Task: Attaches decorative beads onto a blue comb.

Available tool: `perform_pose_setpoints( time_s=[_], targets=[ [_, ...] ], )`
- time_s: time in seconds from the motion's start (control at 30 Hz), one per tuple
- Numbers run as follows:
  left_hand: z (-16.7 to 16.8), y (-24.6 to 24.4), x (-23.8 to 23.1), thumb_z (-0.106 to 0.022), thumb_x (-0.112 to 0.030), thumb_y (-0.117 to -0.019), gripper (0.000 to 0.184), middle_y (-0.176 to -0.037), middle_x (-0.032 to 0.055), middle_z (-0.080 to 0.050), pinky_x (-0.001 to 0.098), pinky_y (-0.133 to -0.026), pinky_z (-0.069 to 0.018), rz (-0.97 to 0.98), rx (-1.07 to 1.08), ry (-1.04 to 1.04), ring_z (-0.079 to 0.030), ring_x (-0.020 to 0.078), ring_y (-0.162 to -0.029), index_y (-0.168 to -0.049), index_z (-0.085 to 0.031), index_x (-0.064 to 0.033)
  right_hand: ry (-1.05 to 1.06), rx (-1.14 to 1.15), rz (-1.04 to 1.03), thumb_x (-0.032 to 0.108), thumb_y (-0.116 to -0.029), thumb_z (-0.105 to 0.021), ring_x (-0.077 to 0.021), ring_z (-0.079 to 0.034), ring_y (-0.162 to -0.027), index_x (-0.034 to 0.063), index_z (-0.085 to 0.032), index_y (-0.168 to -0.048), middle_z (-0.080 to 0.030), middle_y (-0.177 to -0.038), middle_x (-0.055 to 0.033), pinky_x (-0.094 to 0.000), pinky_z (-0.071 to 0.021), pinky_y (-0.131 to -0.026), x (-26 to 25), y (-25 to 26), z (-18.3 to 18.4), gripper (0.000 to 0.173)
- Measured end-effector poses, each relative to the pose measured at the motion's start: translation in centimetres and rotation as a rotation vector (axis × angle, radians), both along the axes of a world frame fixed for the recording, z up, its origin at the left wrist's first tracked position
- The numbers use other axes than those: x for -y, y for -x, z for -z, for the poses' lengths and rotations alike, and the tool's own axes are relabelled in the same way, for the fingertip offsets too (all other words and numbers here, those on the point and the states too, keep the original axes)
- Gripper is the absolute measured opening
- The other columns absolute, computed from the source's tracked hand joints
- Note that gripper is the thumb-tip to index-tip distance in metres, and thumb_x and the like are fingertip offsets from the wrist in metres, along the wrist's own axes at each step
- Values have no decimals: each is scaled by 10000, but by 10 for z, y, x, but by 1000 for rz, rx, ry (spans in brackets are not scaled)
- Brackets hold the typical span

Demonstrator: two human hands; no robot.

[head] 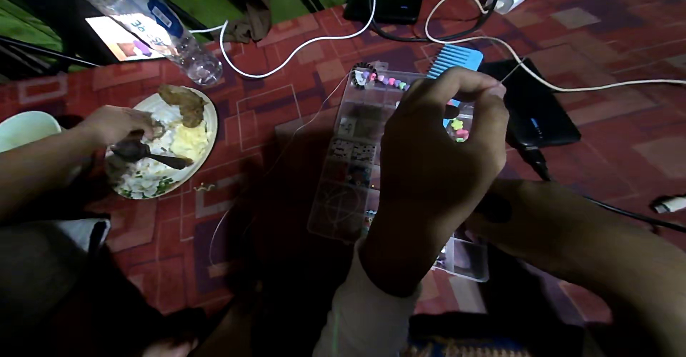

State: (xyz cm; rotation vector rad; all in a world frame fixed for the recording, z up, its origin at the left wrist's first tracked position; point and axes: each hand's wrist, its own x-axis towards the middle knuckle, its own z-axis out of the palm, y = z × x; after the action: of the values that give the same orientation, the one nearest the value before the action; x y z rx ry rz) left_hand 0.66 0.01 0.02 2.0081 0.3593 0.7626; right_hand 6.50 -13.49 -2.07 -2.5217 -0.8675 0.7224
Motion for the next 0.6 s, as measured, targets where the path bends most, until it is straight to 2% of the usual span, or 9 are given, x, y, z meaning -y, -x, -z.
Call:
perform_pose_setpoints(
  time_s=[0.27,0.37,0.43,0.53,0.6],
  targets=[
    [0,1,0,-571,-144,-1016,128,-950,9,-644,214,-648,-494,12,3,8,-606,54,-794,-1009,-688,-91,26,-30,-22,239,-891,-781,-327,-614,-800,6,-671,-1059,-638,-844,-158,-547,-466,-691,0,-1,4,308],
    [1,0,-1,-573,-140,-1016,125,-950,4,-647,205,-672,-505,19,9,15,-616,44,-812,-1008,-689,-93,19,-19,-13,216,-878,-798,-328,-612,-799,7,-662,-1052,-635,-843,-160,-542,-466,-689,-1,-1,5,305],
    [1,-1,-1,-577,-134,-1016,129,-958,0,-658,196,-693,-511,21,19,15,-625,37,-828,-1012,-698,-89,6,-2,4,173,-874,-796,-371,-618,-818,-16,-670,-1064,-644,-860,-198,-574,-465,-700,-2,2,4,296],
    [0,0,0,-574,-135,-1015,123,-941,8,-640,201,-650,-503,16,12,16,-613,48,-792,-1002,-690,-94,33,17,7,165,-898,-769,-393,-629,-867,-21,-676,-1144,-661,-915,-220,-595,-467,-738,-4,3,3,322],
    [0,1,0,-574,-142,-1017,124,-945,10,-641,201,-640,-494,14,4,14,-608,47,-788,-1011,-688,-94,39,23,3,155,-913,-742,-383,-628,-844,-20,-673,-1131,-656,-895,-212,-585,-466,-714,-4,3,4,288]
  ],
)
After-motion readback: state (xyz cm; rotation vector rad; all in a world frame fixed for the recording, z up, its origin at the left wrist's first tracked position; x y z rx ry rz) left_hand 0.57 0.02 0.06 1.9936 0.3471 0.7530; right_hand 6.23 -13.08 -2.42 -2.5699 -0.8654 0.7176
